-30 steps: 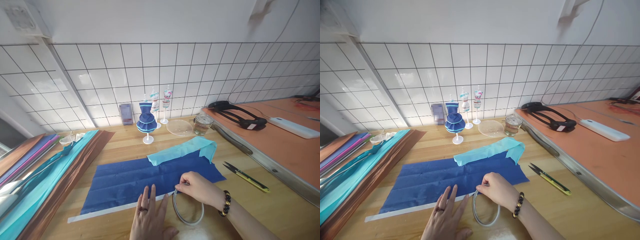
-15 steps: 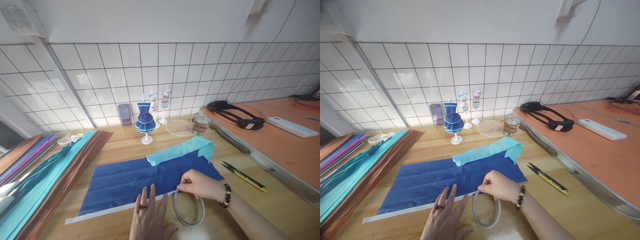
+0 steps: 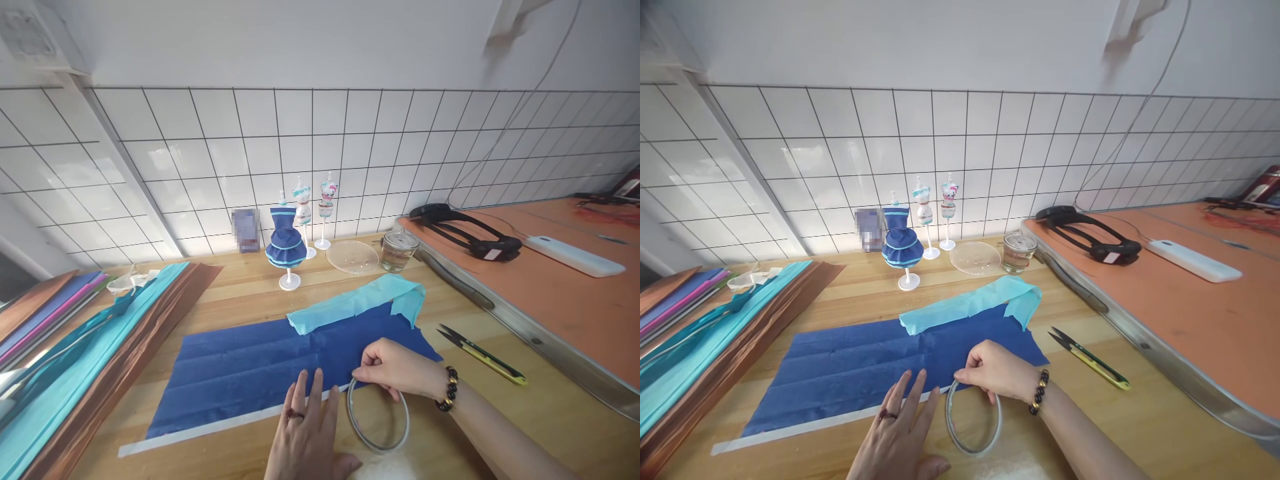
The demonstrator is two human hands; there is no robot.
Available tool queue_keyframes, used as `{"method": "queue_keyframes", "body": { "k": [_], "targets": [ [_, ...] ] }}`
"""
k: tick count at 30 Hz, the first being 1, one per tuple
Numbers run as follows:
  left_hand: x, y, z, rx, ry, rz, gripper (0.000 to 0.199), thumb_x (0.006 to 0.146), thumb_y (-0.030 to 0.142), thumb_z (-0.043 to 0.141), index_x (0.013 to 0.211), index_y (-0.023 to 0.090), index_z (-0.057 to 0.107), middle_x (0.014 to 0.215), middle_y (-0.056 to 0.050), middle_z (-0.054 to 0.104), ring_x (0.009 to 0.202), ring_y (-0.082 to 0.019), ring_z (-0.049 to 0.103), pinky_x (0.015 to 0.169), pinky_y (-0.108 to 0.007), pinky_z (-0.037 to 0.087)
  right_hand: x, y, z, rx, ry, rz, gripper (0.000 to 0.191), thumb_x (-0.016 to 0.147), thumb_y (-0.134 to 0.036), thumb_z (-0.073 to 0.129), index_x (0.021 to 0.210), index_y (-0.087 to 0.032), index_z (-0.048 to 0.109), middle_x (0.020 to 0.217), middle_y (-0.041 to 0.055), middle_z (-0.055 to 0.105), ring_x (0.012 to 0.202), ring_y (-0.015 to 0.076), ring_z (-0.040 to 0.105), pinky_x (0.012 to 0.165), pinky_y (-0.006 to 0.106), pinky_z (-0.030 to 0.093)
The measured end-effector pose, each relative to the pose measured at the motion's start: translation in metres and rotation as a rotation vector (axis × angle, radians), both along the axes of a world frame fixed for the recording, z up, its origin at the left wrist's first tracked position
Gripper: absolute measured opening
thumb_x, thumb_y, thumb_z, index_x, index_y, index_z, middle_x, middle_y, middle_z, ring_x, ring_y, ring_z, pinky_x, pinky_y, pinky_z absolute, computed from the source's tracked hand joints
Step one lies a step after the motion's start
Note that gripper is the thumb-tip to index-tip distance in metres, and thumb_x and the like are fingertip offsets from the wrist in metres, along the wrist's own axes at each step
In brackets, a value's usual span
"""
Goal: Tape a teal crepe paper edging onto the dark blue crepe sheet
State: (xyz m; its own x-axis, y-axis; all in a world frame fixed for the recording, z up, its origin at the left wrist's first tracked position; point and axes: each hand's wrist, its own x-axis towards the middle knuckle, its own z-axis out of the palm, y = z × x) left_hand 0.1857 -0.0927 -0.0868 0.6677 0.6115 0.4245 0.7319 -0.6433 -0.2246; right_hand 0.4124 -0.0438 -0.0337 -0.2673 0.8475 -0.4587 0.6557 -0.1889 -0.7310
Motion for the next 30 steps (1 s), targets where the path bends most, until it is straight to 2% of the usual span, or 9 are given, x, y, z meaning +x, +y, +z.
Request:
{"method": "queue_keyframes", "body": {
  "k": [7, 12, 17, 24, 27, 30],
  "targets": [
    [0.001, 0.000, -0.005, -0.022, -0.002, 0.001, 0.071, 0.074, 0.073, 0.040, 0.124, 0.024, 0.051, 0.129, -0.010, 0.052, 0.113, -0.030, 0.052, 0.083, -0.037, 0.050, -0.001, 0.002, 0.005, -0.044, 0.025, -0.022, 0.030, 0.074, -0.044, 0.062, 0.063, -0.018, 0.053, 0.040, -0.0078, 0.046, 0.034, 0.0066, 0.046, 0.037, 0.015, 0.032],
    [0.010, -0.006, -0.004, -0.119, -0.031, 0.137, 0.073, 0.065, 0.073, 0.054, 0.122, 0.027, 0.053, 0.132, -0.009, 0.049, 0.119, -0.031, 0.046, 0.091, -0.041, 0.044, 0.000, 0.002, 0.004, -0.059, 0.045, -0.038, 0.029, 0.074, -0.043, 0.062, 0.062, -0.018, 0.052, 0.037, -0.0082, 0.045, 0.034, 0.0067, 0.045, 0.038, 0.015, 0.034],
    [0.014, -0.008, -0.003, -0.166, -0.031, 0.160, 0.072, 0.061, 0.064, 0.067, 0.122, 0.028, 0.054, 0.133, -0.009, 0.048, 0.119, -0.032, 0.044, 0.092, -0.041, 0.043, 0.002, 0.002, 0.002, -0.077, 0.062, -0.044, 0.029, 0.072, -0.043, 0.064, 0.063, -0.018, 0.053, 0.036, -0.0083, 0.045, 0.033, 0.0069, 0.045, 0.037, 0.015, 0.033],
    [0.018, -0.008, -0.001, -0.174, -0.052, 0.175, 0.073, 0.059, 0.068, 0.065, 0.122, 0.033, 0.053, 0.133, -0.010, 0.048, 0.118, -0.032, 0.046, 0.092, -0.043, 0.043, 0.006, 0.002, 0.005, -0.087, 0.111, -0.021, 0.027, 0.073, -0.042, 0.063, 0.068, -0.017, 0.058, 0.041, -0.0073, 0.048, 0.036, 0.0071, 0.046, 0.039, 0.015, 0.036],
    [0.018, -0.006, -0.002, -0.161, -0.055, 0.176, 0.071, 0.061, 0.071, 0.060, 0.122, 0.034, 0.053, 0.132, -0.011, 0.049, 0.116, -0.033, 0.048, 0.090, -0.044, 0.043, 0.009, 0.000, 0.007, -0.088, 0.124, -0.014, 0.027, 0.074, -0.042, 0.063, 0.071, -0.016, 0.060, 0.043, -0.0071, 0.049, 0.037, 0.0067, 0.046, 0.041, 0.015, 0.037],
    [0.014, -0.002, -0.002, -0.129, -0.036, 0.119, 0.069, 0.067, 0.072, 0.052, 0.124, 0.034, 0.051, 0.130, -0.013, 0.051, 0.112, -0.033, 0.051, 0.085, -0.044, 0.046, 0.013, -0.001, 0.009, -0.082, 0.125, -0.018, 0.025, 0.075, -0.040, 0.061, 0.073, -0.016, 0.061, 0.044, -0.0069, 0.049, 0.038, 0.0064, 0.047, 0.041, 0.015, 0.036]
  ]
}}
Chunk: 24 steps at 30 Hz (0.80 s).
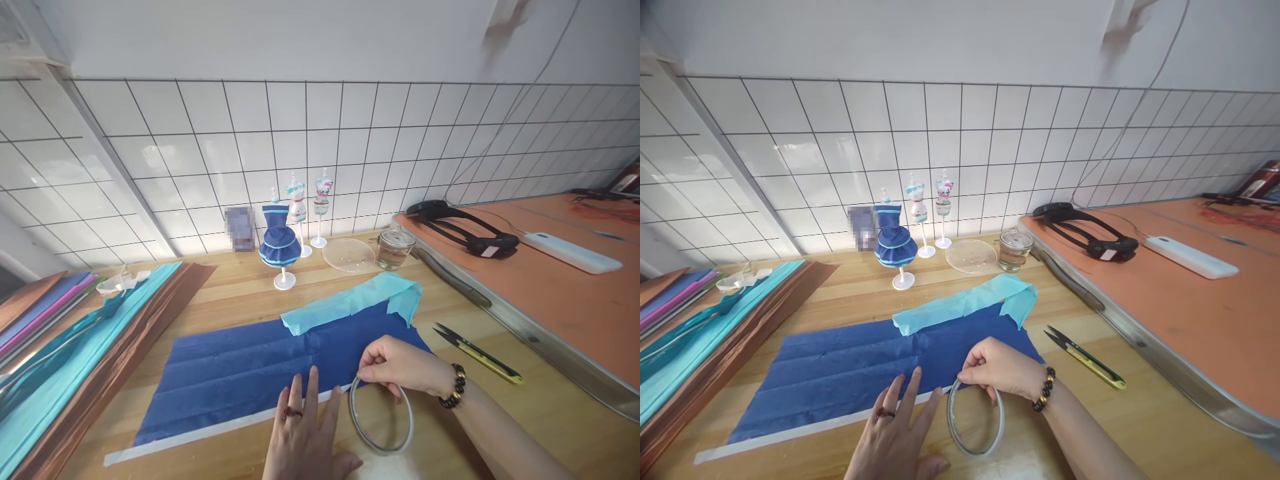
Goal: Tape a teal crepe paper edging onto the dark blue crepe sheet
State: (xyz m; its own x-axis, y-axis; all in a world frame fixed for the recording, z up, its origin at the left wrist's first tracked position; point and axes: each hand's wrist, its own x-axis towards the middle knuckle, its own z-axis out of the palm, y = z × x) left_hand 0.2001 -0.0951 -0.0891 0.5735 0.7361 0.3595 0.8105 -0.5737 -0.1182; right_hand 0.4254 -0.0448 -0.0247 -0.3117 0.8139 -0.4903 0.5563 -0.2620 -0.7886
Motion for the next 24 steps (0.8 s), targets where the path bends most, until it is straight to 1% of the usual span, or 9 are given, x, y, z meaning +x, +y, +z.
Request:
{"method": "queue_keyframes", "body": {
  "k": [2, 4, 8, 13, 20, 24],
  "targets": [
    [-0.002, 0.002, 0.000, 0.009, 0.012, -0.041, 0.068, 0.069, 0.073, 0.048, 0.126, 0.034, 0.049, 0.128, -0.013, 0.052, 0.110, -0.034, 0.053, 0.082, -0.044, 0.047, 0.003, 0.000, 0.002, 0.013, 0.000, -0.007, 0.024, 0.076, -0.040, 0.060, 0.075, -0.016, 0.061, 0.047, -0.0068, 0.049, 0.039, 0.0065, 0.048, 0.040, 0.015, 0.036],
    [-0.001, 0.002, 0.000, -0.002, 0.011, -0.041, 0.068, 0.070, 0.073, 0.047, 0.127, 0.035, 0.048, 0.128, -0.014, 0.052, 0.109, -0.034, 0.053, 0.082, -0.045, 0.047, 0.005, -0.001, 0.004, 0.029, -0.002, -0.012, 0.023, 0.076, -0.038, 0.059, 0.075, -0.015, 0.061, 0.051, -0.0062, 0.050, 0.039, 0.0064, 0.049, 0.039, 0.015, 0.036],
    [0.005, 0.001, 0.000, -0.032, -0.006, 0.038, 0.067, 0.066, 0.071, 0.055, 0.125, 0.038, 0.048, 0.129, -0.013, 0.051, 0.110, -0.035, 0.052, 0.086, -0.048, 0.044, 0.010, -0.001, 0.007, 0.054, -0.016, -0.016, 0.023, 0.077, -0.038, 0.059, 0.076, -0.015, 0.061, 0.054, -0.0050, 0.051, 0.041, 0.0068, 0.049, 0.038, 0.015, 0.036],
    [0.008, 0.002, 0.003, -0.061, 0.026, -0.004, 0.067, 0.067, 0.059, 0.062, 0.128, 0.039, 0.045, 0.130, -0.012, 0.051, 0.107, -0.038, 0.053, 0.080, -0.050, 0.045, 0.015, 0.000, 0.011, 0.081, -0.048, -0.023, 0.023, 0.077, -0.037, 0.059, 0.077, -0.014, 0.061, 0.052, -0.0049, 0.049, 0.042, 0.0070, 0.045, 0.038, 0.016, 0.035],
    [0.009, 0.002, 0.004, -0.083, 0.043, 0.008, 0.069, 0.067, 0.062, 0.059, 0.129, 0.036, 0.044, 0.132, -0.013, 0.049, 0.106, -0.040, 0.053, 0.078, -0.053, 0.044, 0.018, 0.002, 0.012, 0.117, -0.114, -0.056, 0.024, 0.077, -0.037, 0.057, 0.078, -0.014, 0.063, 0.055, -0.0054, 0.046, 0.044, 0.0056, 0.038, 0.037, 0.015, 0.028],
    [0.009, 0.001, 0.000, -0.080, 0.051, 0.005, 0.076, 0.064, 0.063, 0.061, 0.132, 0.036, 0.041, 0.132, -0.012, 0.048, 0.107, -0.040, 0.052, 0.080, -0.053, 0.043, 0.017, 0.003, 0.014, 0.141, -0.148, -0.066, 0.025, 0.076, -0.039, 0.058, 0.077, -0.015, 0.065, 0.058, -0.0043, 0.048, 0.051, 0.0075, 0.040, 0.039, 0.015, 0.028]
  ]
}}
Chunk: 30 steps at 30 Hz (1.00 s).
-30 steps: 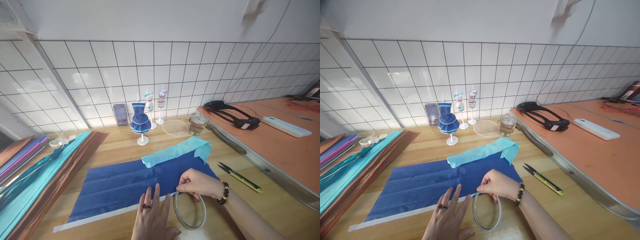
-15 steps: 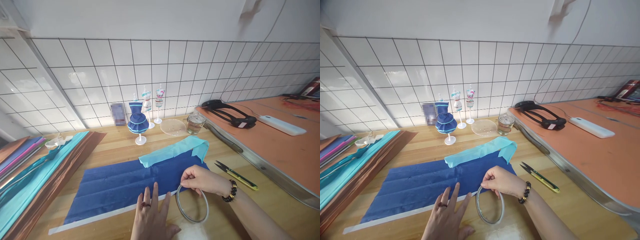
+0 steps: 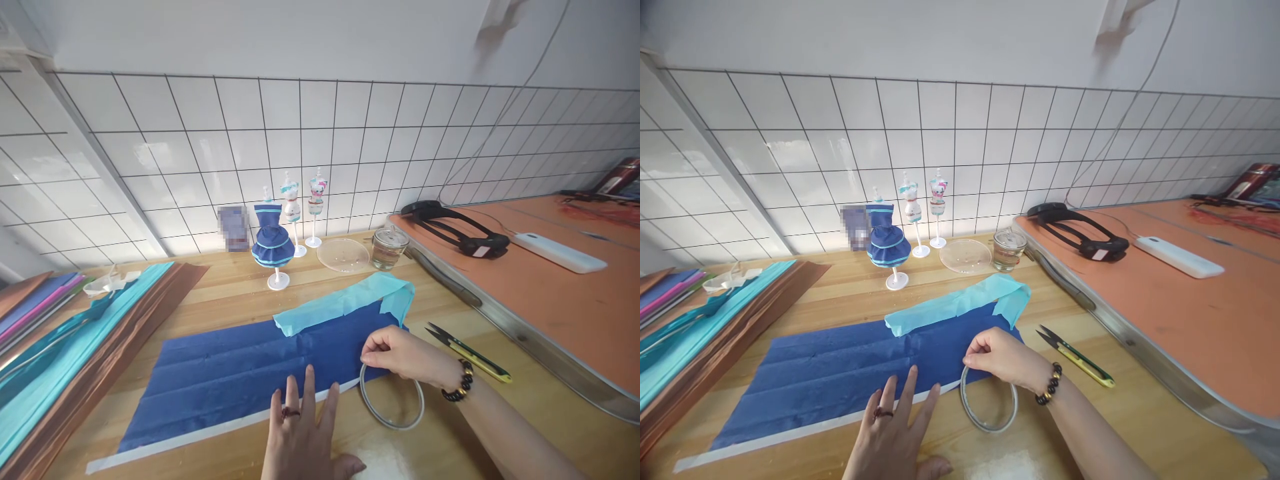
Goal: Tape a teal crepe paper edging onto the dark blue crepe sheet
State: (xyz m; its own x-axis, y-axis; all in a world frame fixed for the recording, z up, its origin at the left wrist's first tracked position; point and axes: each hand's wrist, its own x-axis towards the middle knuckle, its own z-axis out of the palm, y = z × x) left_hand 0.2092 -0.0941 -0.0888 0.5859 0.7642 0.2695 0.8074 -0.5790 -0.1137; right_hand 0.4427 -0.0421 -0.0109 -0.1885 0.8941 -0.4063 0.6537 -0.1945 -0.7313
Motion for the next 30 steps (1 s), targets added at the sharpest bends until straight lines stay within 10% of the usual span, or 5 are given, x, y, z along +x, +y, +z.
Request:
{"method": "queue_keyframes", "body": {
  "k": [30],
  "targets": [
    [0.016, 0.004, 0.005, 0.020, -0.016, -0.080, 0.073, 0.068, 0.070, 0.053, 0.130, 0.032, 0.044, 0.132, -0.017, 0.047, 0.114, -0.038, 0.050, 0.087, -0.052, 0.044, -0.004, -0.003, -0.003, 0.046, 0.020, -0.020, 0.029, 0.079, -0.042, 0.054, 0.077, -0.015, 0.065, 0.060, -0.0038, 0.048, 0.050, 0.0073, 0.036, 0.042, 0.018, 0.027]
  ]
}}
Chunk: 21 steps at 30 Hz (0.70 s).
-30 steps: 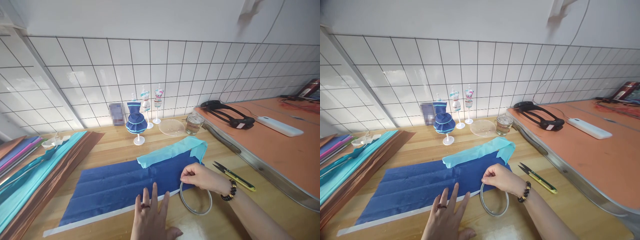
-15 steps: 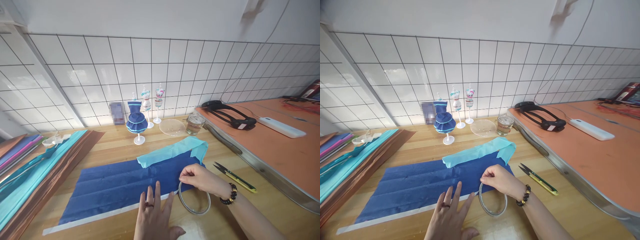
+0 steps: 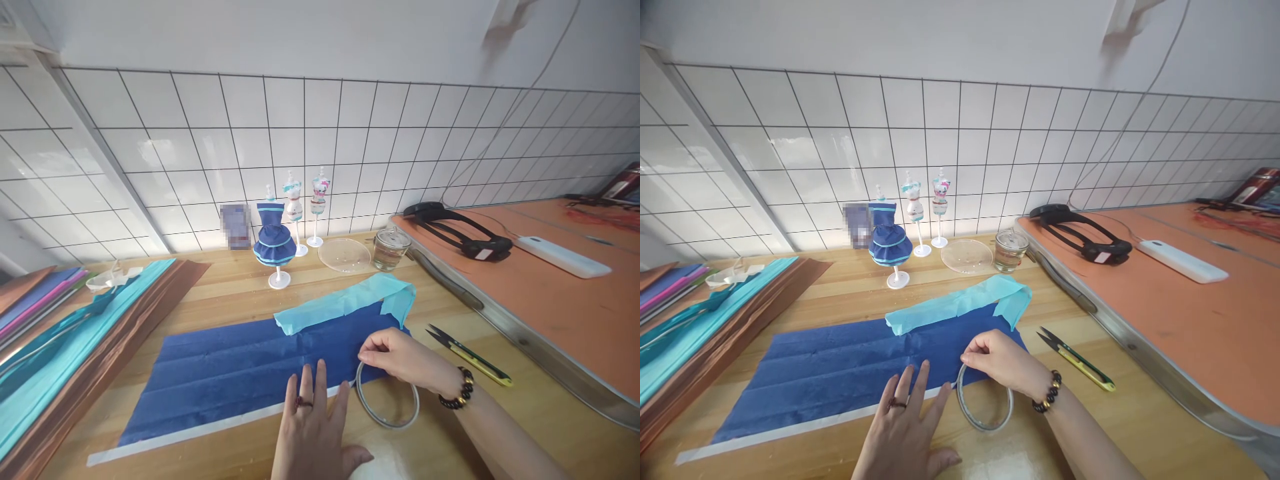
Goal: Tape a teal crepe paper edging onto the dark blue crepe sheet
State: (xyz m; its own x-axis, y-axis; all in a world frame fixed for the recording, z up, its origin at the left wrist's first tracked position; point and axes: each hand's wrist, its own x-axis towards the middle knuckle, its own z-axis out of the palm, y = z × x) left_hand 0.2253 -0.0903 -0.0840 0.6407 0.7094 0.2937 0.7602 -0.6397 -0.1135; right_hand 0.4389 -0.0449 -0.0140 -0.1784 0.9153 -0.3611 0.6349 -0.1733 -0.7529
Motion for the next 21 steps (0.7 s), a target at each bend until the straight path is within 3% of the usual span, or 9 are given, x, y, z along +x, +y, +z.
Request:
{"method": "queue_keyframes", "body": {
  "k": [6, 11, 18, 21],
  "targets": [
    [0.006, 0.000, 0.004, 0.101, 0.005, -0.068, 0.074, 0.071, 0.072, 0.047, 0.123, 0.020, 0.053, 0.131, -0.018, 0.047, 0.115, -0.036, 0.049, 0.088, -0.049, 0.047, -0.001, -0.002, 0.006, -0.015, 0.012, -0.009, 0.030, 0.078, -0.044, 0.056, 0.075, -0.015, 0.064, 0.057, -0.0046, 0.047, 0.046, 0.0063, 0.034, 0.042, 0.019, 0.025],
    [0.010, 0.001, 0.004, 0.076, -0.038, -0.097, 0.077, 0.071, 0.074, 0.043, 0.116, 0.013, 0.059, 0.124, -0.018, 0.055, 0.110, -0.035, 0.054, 0.084, -0.046, 0.052, 0.000, -0.006, 0.012, -0.040, 0.061, -0.017, 0.033, 0.080, -0.046, 0.052, 0.081, -0.016, 0.064, 0.066, -0.0023, 0.056, 0.044, 0.0053, 0.036, 0.041, 0.018, 0.028],
    [0.007, 0.002, -0.001, 0.043, -0.073, -0.113, 0.078, 0.075, 0.073, 0.038, 0.119, 0.012, 0.056, 0.125, -0.017, 0.054, 0.109, -0.035, 0.055, 0.082, -0.045, 0.054, -0.002, -0.011, 0.025, 0.002, 0.038, -0.030, 0.031, 0.081, -0.044, 0.053, 0.084, -0.017, 0.067, 0.080, 0.0028, 0.067, 0.060, 0.0109, 0.053, 0.051, 0.019, 0.039],
    [0.007, 0.002, 0.002, 0.026, -0.074, -0.110, 0.078, 0.074, 0.074, 0.038, 0.118, 0.013, 0.056, 0.126, -0.018, 0.052, 0.112, -0.037, 0.052, 0.084, -0.047, 0.053, -0.001, -0.012, 0.026, 0.058, 0.037, -0.014, 0.027, 0.081, -0.040, 0.055, 0.081, -0.017, 0.069, 0.081, 0.0032, 0.070, 0.074, 0.0158, 0.060, 0.065, 0.022, 0.044]
  ]
}}
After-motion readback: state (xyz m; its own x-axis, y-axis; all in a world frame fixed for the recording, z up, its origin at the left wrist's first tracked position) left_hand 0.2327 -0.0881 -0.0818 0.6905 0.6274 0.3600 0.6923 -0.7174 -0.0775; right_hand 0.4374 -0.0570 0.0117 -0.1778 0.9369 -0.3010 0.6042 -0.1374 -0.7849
